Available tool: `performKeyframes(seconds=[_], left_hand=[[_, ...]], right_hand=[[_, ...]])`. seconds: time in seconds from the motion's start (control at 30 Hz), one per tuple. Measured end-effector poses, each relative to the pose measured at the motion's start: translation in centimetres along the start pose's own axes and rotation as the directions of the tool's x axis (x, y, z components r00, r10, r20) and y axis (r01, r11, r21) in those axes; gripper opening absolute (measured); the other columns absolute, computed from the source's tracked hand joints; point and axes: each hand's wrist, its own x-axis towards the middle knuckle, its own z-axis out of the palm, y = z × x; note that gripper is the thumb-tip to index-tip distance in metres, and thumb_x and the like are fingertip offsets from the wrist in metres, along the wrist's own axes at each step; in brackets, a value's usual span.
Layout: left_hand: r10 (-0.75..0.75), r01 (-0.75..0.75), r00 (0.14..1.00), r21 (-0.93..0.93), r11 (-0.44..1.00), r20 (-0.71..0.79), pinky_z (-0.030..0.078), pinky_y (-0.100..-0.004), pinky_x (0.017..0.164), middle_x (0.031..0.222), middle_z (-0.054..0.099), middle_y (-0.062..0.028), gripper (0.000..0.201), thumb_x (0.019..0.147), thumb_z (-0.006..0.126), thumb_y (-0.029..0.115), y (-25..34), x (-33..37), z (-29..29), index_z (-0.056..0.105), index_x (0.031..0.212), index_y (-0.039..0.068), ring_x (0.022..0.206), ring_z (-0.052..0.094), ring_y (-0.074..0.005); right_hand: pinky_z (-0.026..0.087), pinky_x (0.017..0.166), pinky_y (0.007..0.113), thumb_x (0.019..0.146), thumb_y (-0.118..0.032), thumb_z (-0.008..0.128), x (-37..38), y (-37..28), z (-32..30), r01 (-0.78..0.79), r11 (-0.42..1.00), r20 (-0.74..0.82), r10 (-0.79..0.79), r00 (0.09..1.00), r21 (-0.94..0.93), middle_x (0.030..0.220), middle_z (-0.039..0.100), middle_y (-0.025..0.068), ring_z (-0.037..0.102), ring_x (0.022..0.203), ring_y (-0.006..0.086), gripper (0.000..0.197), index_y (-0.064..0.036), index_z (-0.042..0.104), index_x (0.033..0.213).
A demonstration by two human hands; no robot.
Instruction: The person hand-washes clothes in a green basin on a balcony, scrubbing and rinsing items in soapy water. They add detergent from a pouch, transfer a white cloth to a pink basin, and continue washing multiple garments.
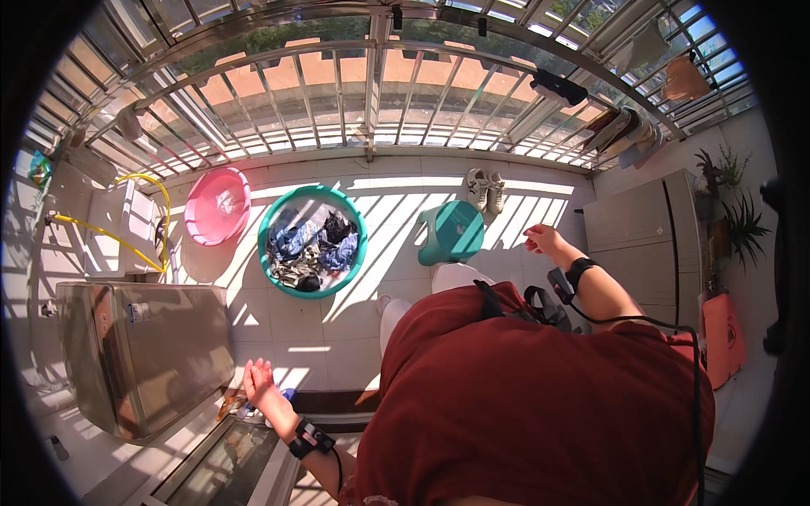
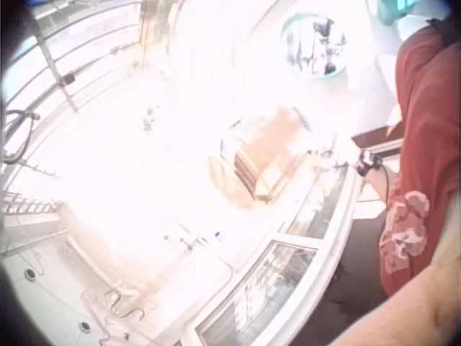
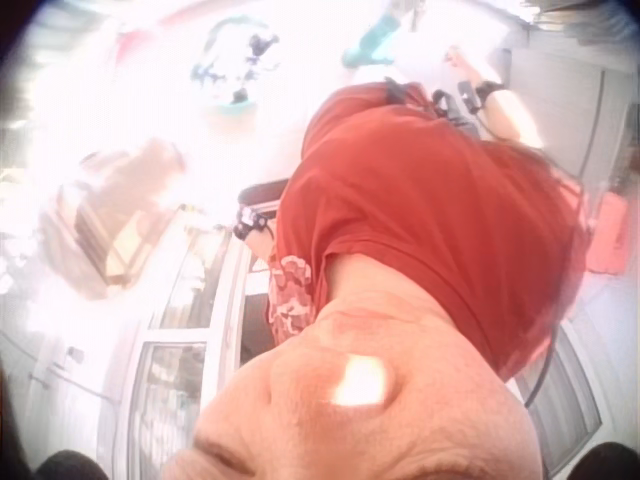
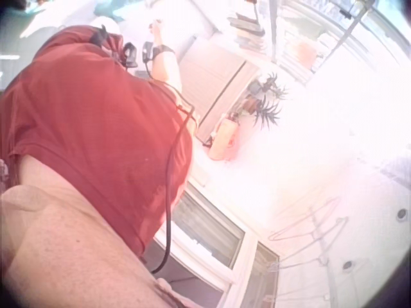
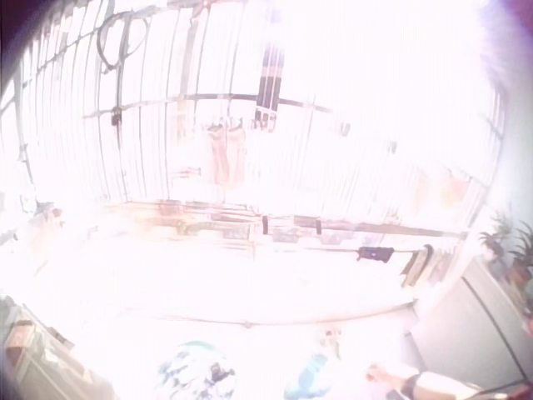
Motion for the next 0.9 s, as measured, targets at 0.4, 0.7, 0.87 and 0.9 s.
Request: performKeyframes(seconds=[0.4,0.7,0.87,0.9], left_hand=[[-0.039,0.037,0.998,-0.039,0.999,-0.045,0.038,-0.0399,0.096,0.112,0.059,-0.0089,0.029,0.091,0.058,0.022,-2.8,-2.5,-0.8,0.055,0.117,0.009,0.1,0.057,-0.0225],[-0.014,0.013,0.999,0.026,1.0,0.041,0.044,-0.0295,0.083,0.107,0.061,-0.0079,0.029,0.092,0.058,0.023,0.8,2.8,8.1,0.055,0.116,0.006,0.092,0.059,-0.0175],[0.001,0.0,0.999,0.031,1.0,-0.037,0.044,-0.0268,0.085,0.105,0.06,-0.0086,0.029,0.094,0.055,0.021,3.4,5.1,13.0,0.054,0.117,0.004,0.094,0.059,-0.0176],[0.021,-0.019,0.998,0.022,1.0,-0.056,0.044,-0.027,0.085,0.106,0.06,-0.0094,0.03,0.094,0.054,0.021,3.8,5.5,14.2,0.053,0.118,0.003,0.095,0.059,-0.0177]], right_hand=[[0.047,0.06,0.025,0.091,-0.024,0.052,3.0,-3.0,1.5,0.074,0.997,0.118,-0.071,0.991,-0.022,0.081,0.064,0.0023,0.061,0.069,0.0106,0.021,-0.0064,0.061,0.099],[0.047,0.054,0.026,0.089,-0.027,0.056,10.1,1.5,1.2,-0.084,0.993,0.12,0.093,0.988,-0.077,0.076,0.065,0.0015,0.062,0.064,0.0112,0.021,-0.0091,0.063,0.097],[0.049,0.054,0.027,0.088,-0.023,0.057,20.0,-3.7,5.0,-0.013,0.984,0.247,0.057,0.967,-0.175,0.073,0.065,0.004,0.063,0.06,0.0134,0.019,-0.0058,0.063,0.094],[0.049,0.054,0.027,0.089,-0.02,0.057,22.1,-5.6,6.2,0.016,0.977,0.278,0.044,0.96,-0.212,0.071,0.064,0.0052,0.062,0.059,0.0139,0.019,-0.0033,0.064,0.093]])
